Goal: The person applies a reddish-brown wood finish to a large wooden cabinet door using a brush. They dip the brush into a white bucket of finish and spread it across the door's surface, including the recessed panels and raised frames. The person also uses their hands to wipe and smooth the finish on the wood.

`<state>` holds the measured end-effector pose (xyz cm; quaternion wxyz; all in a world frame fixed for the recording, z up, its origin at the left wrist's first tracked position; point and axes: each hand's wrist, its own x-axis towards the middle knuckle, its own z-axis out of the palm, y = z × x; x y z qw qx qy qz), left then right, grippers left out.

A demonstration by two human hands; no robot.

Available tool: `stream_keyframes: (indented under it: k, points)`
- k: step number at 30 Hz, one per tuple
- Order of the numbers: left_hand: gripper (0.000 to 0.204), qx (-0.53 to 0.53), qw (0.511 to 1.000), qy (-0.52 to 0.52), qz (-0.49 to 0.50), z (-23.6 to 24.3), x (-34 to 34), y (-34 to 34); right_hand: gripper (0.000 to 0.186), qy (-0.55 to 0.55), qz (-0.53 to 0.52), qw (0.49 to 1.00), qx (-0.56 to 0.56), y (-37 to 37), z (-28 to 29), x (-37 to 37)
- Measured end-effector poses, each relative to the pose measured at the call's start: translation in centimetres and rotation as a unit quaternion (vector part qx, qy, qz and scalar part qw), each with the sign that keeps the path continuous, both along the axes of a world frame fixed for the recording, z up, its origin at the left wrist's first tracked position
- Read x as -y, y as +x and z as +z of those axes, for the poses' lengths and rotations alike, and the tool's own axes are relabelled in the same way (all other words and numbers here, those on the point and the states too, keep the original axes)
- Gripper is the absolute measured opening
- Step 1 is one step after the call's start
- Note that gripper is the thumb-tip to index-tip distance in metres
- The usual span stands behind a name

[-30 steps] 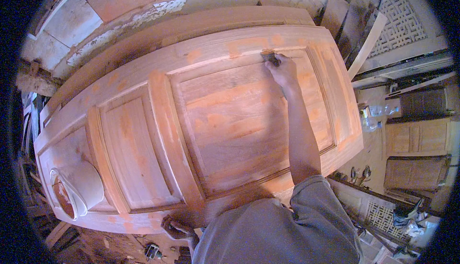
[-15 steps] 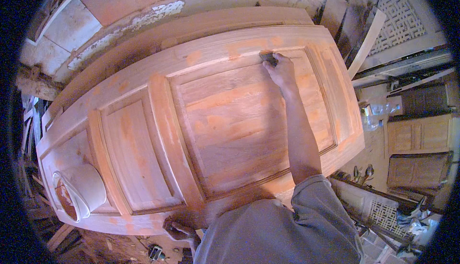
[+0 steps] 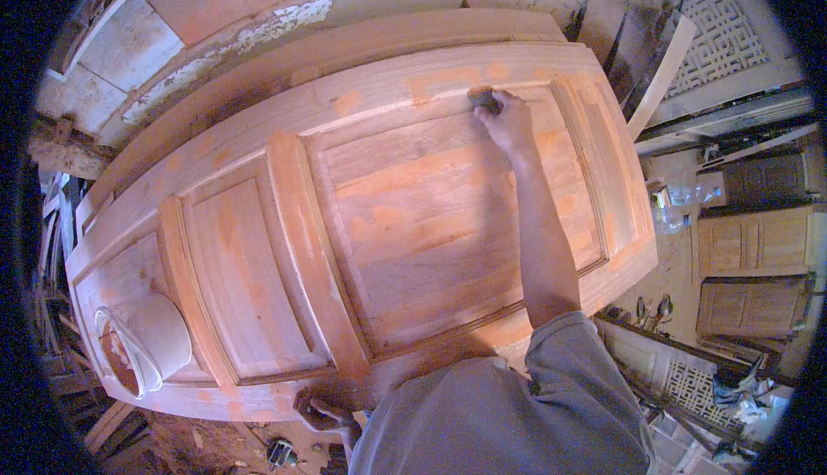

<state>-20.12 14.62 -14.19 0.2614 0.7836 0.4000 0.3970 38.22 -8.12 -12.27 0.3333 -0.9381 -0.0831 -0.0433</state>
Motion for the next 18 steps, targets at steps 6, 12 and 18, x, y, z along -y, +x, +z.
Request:
stream_keyframes:
  k: [6,12,18]
  points:
    - [0.025,-0.005,1.000,-0.024,0.010,0.0,0.1,-0.4,0.043,0.037,-0.020,0.996,-0.076,-0.7,2.0,-1.4]
    - [0.025,0.006,1.000,-0.023,0.005,0.0,0.1,-0.1,0.037,0.069,-0.016,0.996,-0.051,-0.7,1.5,-1.4]
    - [0.023,0.020,1.000,0.002,-0.009,-0.6,0.0,-0.4,0.043,0.058,-0.047,0.997,0.006,-0.2,-0.1,0.2]
